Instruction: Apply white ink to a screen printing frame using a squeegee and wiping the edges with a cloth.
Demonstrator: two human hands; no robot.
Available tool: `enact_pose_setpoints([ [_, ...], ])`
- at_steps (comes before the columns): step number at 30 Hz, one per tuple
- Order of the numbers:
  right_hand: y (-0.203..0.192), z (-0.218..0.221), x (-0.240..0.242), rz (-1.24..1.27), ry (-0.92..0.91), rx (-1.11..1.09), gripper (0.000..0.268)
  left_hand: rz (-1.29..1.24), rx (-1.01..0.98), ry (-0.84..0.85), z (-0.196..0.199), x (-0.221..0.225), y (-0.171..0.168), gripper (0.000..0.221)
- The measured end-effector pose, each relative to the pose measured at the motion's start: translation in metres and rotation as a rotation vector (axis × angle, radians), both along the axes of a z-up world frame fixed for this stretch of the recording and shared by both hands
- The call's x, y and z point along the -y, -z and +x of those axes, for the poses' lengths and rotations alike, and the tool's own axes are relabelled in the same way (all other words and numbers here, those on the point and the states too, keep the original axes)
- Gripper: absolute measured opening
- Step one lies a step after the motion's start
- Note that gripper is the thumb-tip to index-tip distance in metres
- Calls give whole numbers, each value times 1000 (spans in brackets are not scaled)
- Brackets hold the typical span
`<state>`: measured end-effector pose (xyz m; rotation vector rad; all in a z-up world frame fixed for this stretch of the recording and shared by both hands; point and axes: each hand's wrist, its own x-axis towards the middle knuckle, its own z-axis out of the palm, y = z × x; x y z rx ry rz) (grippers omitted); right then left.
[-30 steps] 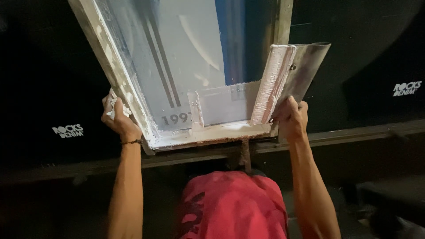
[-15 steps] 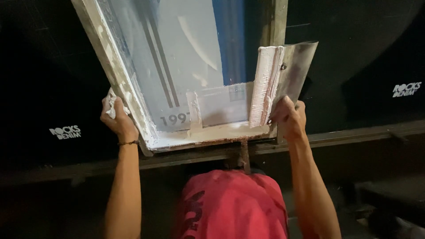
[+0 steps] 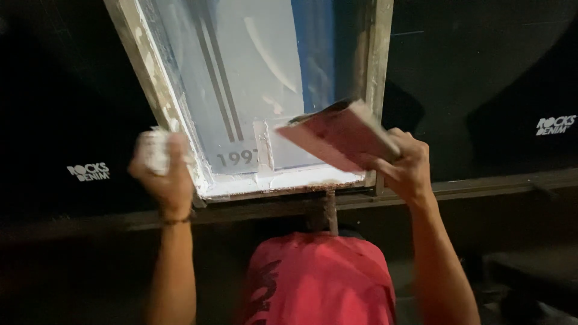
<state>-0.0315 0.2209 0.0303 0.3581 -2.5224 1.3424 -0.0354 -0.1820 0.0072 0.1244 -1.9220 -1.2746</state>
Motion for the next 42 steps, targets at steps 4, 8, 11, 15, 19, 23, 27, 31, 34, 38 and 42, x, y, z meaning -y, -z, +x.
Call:
enact_pose_setpoints([
  [4,19,-17,1,320,-95,-186,30,-29,4,307,18,-69,-63,12],
  [8,17,-18,18,653,-178,-295,34,-393,268,604,29,-93,-74,30],
  [11,36,-22,19,685,-198,-367,40,-616,526,589,31,-94,-45,37],
  [15,53,-22,22,718,-191,-358,42,-811,711,507,22,-93,19,37],
  [19,56,-23,25,741,-175,-315,42,-865,707,490,23,-93,40,31],
  [23,60,-23,27,812,-149,-170,46,-854,694,486,26,-91,42,34],
  [27,74,-28,24,831,-169,19,38,-839,693,500,24,-88,33,38],
  [31,68,-31,32,871,-123,98,53,-761,774,531,19,-87,11,35],
  [34,52,-34,32,964,-130,180,57,-767,820,539,13,-84,9,42],
  [38,29,-38,37,938,-170,248,39,-709,807,548,7,-81,-4,31],
  [42,13,-49,27,711,-181,-106,35,-736,534,420,11,-90,-35,29],
])
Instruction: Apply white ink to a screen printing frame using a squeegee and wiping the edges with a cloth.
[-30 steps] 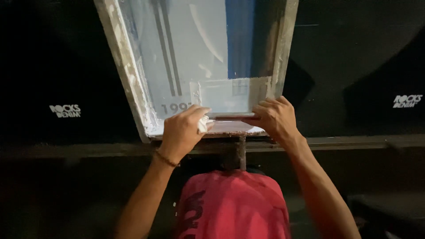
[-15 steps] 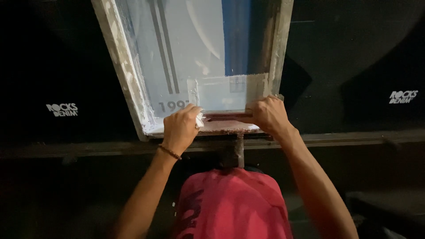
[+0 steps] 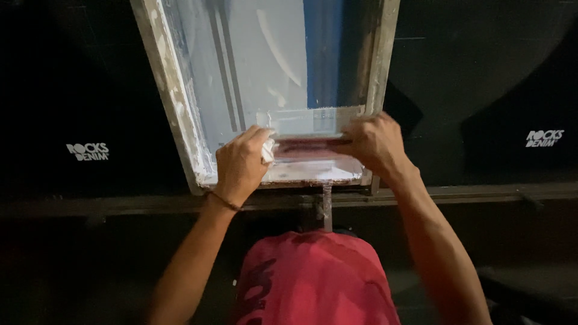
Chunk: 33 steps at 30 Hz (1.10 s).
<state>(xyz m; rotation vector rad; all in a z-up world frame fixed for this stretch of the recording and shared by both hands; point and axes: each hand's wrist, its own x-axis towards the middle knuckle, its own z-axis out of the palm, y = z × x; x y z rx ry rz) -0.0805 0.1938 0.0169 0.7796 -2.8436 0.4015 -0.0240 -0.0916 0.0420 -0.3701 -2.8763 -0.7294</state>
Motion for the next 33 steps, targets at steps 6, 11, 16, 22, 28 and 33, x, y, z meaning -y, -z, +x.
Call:
enact_pose_setpoints([
  [6,27,-14,-10,66,-45,-528,29,-26,-334,-74,0,-14,37,39],
  [11,68,13,-5,-18,18,-667,21,-48,-374,-98,19,-17,84,32],
  [16,55,54,12,-68,24,-711,23,-81,-390,-86,52,-17,111,40],
  [22,63,90,11,-126,-3,-591,14,-75,-415,-129,87,-25,112,26],
  [28,36,80,12,-80,-46,-579,27,-64,-361,-111,82,-19,105,36],
  [33,25,37,7,-46,-57,-703,28,-20,-448,-106,33,-16,105,34],
])
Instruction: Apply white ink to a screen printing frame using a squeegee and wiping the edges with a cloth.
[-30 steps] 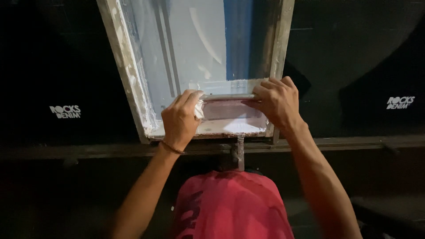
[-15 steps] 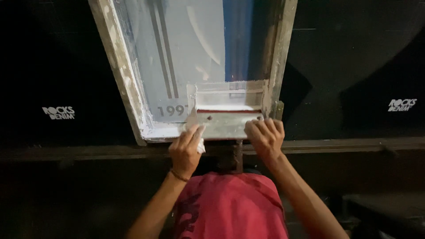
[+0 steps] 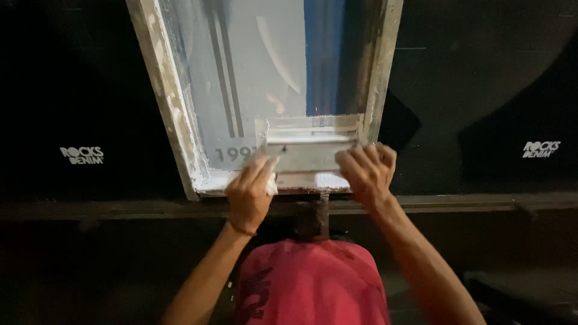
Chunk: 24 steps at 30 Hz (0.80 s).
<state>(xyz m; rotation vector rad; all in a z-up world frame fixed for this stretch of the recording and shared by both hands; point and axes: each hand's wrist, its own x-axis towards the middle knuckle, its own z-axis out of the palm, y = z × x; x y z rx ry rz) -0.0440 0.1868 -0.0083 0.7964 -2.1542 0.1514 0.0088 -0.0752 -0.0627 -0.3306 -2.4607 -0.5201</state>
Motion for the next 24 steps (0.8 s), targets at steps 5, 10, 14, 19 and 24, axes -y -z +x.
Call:
enact_pose_setpoints([
  [5,-18,-17,11,-32,38,-87,28,-33,-75,-74,-14,-7,-19,32],
  [10,7,-1,9,-78,22,-42,26,13,-57,-39,2,-6,19,28],
  [14,23,17,4,-90,20,26,20,-18,-41,-43,23,-10,5,19],
  [19,25,41,8,-97,31,56,17,25,-40,-27,44,-15,0,16],
  [24,52,61,1,-111,22,134,13,31,-29,-38,64,-17,13,18],
])
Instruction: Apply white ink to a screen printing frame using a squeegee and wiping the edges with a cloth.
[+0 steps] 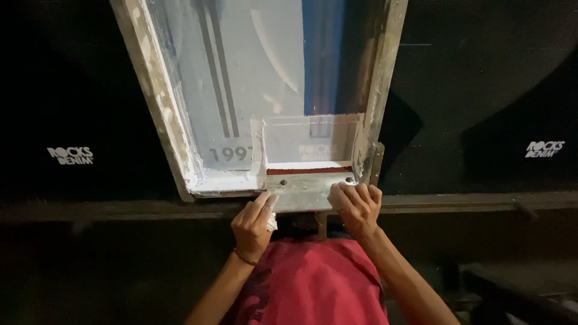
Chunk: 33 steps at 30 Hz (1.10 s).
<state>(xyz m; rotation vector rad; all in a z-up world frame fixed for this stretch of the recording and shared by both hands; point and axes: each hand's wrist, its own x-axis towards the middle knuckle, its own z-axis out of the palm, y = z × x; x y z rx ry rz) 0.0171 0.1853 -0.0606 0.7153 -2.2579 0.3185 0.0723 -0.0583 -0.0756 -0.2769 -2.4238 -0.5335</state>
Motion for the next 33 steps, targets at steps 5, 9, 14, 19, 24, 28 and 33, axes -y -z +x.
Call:
enact_pose_setpoints([
  [5,-18,2,3,21,0,19,18,-4,-5,-16,-1,-1,-13,15],
  [9,-55,-5,12,32,-31,15,19,26,-13,12,-8,3,-7,17],
  [14,-28,7,5,23,-12,-19,22,12,12,19,7,4,-12,23],
  [19,-25,15,2,-1,-56,99,25,16,58,6,20,5,4,31],
  [24,-44,9,-2,-35,-135,206,30,43,92,25,18,7,-19,32],
  [28,-53,1,-8,-3,-119,266,25,113,163,67,10,13,-31,42],
  [33,-48,-18,-25,-102,-44,332,26,442,92,12,-10,40,-48,29],
])
